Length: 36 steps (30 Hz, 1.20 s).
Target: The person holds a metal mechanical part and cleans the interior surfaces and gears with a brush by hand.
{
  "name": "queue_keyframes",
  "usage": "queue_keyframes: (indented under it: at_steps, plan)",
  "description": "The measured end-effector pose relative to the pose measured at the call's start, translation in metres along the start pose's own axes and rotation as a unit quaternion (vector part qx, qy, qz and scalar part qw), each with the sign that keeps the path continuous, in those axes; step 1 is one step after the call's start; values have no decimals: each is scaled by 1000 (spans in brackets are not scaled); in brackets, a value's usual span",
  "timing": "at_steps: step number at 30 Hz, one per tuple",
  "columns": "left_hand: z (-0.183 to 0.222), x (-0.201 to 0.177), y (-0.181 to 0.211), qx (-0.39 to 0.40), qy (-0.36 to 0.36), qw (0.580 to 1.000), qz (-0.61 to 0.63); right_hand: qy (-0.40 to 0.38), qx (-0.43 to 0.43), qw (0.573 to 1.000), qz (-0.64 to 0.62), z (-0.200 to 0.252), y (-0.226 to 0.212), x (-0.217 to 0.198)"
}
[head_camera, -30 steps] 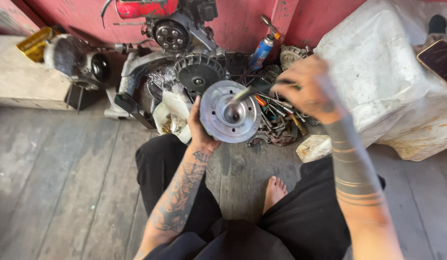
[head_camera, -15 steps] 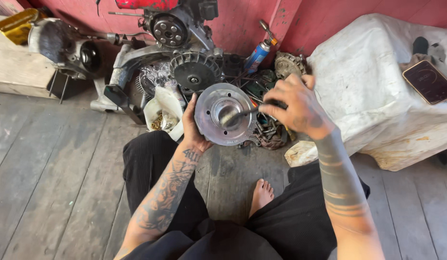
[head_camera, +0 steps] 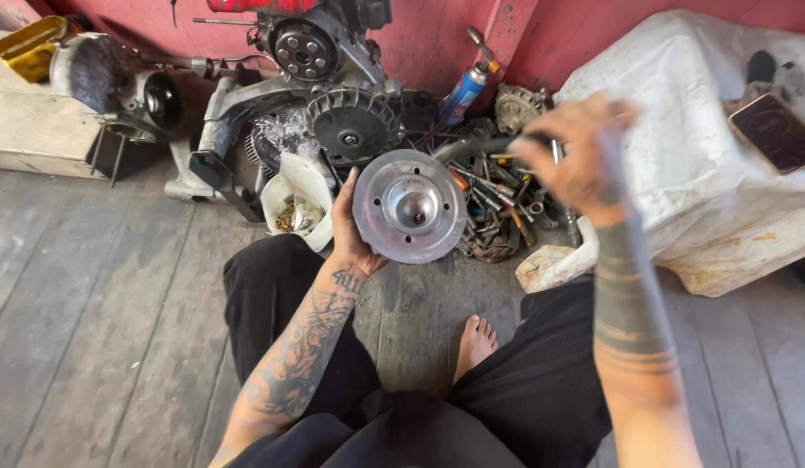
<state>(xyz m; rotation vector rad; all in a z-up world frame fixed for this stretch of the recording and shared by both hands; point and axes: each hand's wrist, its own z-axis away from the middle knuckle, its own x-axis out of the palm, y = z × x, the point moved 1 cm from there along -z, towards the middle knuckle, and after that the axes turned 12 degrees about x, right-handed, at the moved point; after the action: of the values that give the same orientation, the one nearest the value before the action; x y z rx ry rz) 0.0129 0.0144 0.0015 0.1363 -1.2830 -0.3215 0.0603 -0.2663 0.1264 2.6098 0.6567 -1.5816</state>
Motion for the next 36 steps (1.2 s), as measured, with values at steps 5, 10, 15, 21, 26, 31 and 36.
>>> queue_keyframes:
  at_steps: [5,10,15,21,26,31,36]
  plan:
    - [-3,-1,-2,-12,12,1000,-3,-121,-35,980,-154,2,-29,-1]
    - [-3,0,1,-17,18,1000,5,-24,-47,995,-88,0,-30,3]
    - [-11,-8,0,-9,-7,1000,-4,-5,31,998,62,-2,30,34]
    - [-7,-2,7,19,-6,999,-28,-75,-54,995,-25,3,-31,25]
    - [-6,-2,9,117,-92,989,-4,18,-88,995,49,-4,-26,-4]
    - [-11,-9,13,175,-135,975,-15,-103,-54,993,8,-1,-26,13]
    - [-11,-5,15,187,-165,968,-20,-11,-160,987,7,9,-56,14]
